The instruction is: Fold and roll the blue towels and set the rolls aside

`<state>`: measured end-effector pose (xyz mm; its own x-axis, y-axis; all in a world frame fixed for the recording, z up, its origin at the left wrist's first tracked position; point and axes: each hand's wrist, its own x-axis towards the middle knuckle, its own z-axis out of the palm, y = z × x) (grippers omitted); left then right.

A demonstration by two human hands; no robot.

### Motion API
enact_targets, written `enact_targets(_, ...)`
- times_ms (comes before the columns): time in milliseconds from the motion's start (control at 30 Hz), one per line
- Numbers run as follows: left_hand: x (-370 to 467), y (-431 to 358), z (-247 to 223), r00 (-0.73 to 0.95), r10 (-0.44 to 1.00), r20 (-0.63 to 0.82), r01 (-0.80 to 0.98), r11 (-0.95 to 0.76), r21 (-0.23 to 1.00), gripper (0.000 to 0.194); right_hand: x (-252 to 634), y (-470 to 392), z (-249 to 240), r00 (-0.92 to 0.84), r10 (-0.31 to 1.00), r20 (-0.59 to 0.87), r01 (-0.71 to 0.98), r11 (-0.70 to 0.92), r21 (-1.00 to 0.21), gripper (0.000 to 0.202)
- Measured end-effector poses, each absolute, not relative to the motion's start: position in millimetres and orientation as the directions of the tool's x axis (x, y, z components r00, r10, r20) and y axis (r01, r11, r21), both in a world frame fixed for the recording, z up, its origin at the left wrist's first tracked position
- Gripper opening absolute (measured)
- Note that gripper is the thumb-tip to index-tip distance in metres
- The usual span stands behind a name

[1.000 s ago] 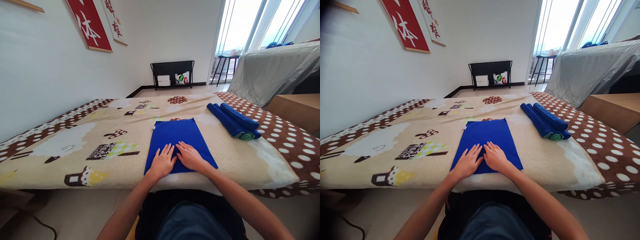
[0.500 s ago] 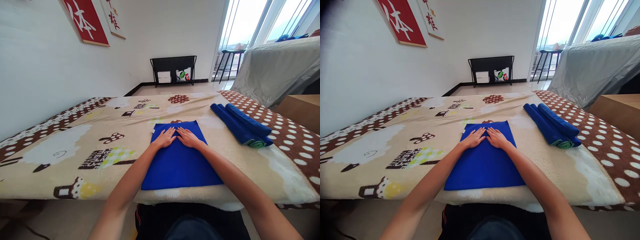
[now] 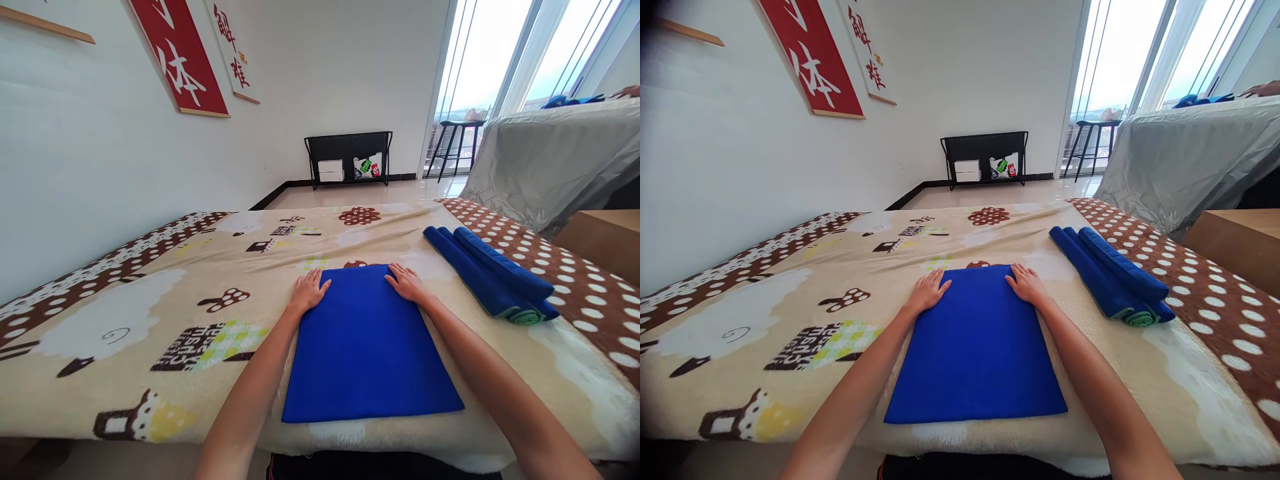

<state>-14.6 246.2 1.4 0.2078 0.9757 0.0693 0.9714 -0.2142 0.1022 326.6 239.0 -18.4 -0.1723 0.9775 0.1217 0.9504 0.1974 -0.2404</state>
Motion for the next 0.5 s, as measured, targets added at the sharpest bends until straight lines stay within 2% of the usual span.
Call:
enact_targets(333,-14,238,4,0.153,0.987,0.038,0.983,-0.156,0.091,0.069,325,233,-17,-0.116,0.988,0.103,0.968,0.136,-0.210,0.060)
enact_targets(500,-3,232,16,0.094,0.994,0.050,0.994,-0.097,0.057,0.065,309,229,-6,-0.034,0.993,0.117,0.980,0.056,-0.190,0.054)
